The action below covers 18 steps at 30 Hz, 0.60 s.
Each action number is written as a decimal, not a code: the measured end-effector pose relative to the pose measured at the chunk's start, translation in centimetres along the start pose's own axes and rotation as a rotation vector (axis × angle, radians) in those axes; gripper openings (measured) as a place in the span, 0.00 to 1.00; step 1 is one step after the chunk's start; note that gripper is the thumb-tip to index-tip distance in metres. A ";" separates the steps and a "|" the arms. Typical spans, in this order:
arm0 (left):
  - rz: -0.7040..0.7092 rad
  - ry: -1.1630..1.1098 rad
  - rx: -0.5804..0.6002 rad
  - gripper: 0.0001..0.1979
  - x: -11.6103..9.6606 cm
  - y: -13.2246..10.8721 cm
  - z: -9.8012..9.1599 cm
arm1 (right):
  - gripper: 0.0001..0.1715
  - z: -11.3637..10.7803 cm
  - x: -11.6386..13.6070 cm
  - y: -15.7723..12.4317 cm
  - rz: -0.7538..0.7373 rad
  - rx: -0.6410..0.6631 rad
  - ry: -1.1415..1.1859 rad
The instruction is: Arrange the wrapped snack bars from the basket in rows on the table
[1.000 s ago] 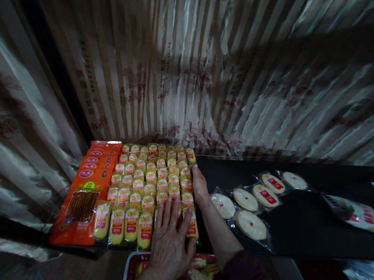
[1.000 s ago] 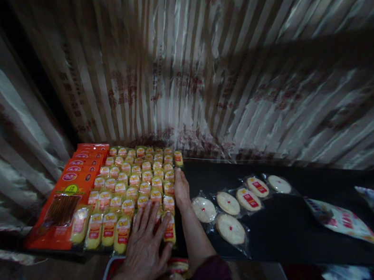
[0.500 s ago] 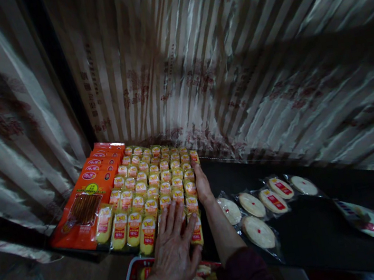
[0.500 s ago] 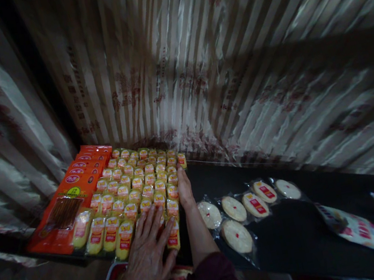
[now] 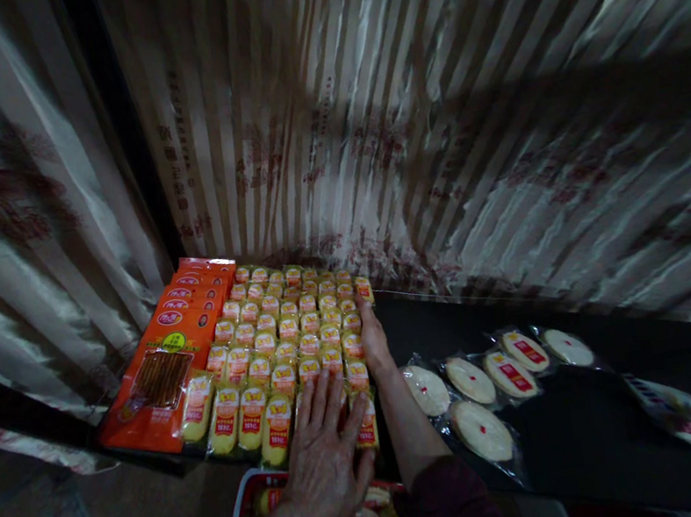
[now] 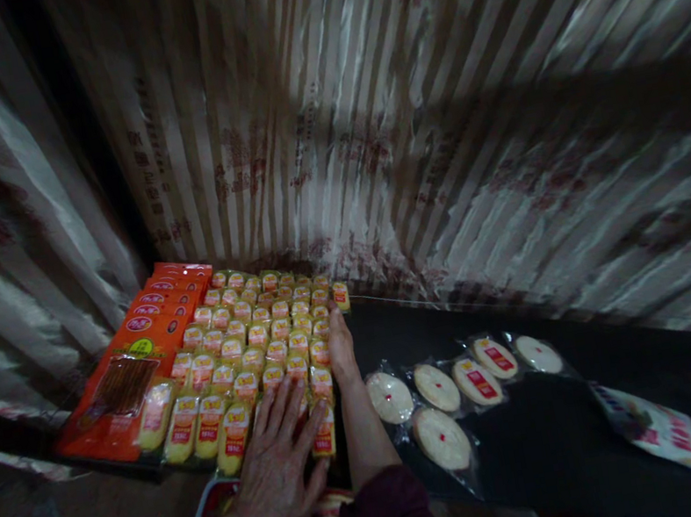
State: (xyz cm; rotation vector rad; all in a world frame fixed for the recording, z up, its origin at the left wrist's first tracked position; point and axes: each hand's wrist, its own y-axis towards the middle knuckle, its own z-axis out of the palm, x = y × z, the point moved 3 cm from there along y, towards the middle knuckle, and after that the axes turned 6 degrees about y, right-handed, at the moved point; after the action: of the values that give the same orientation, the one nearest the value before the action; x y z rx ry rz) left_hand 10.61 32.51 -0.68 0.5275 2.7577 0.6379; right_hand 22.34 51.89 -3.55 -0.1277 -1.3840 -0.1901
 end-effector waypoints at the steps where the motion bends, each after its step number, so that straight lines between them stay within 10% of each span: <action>1: -0.003 0.001 -0.001 0.36 0.0 0.0 0.0 | 0.38 0.1 0.0 0.0 0.025 -0.012 -0.004; 18: -0.008 -0.066 0.024 0.35 0.1 0.0 -0.1 | 0.39 0.1 0.9 -0.8 -0.004 0.030 0.047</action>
State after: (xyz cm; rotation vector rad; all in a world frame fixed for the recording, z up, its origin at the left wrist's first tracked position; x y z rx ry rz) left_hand 10.48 32.52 -0.59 0.5332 2.7073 0.5765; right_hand 22.27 51.05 -2.65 -0.0946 -1.3398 -0.1745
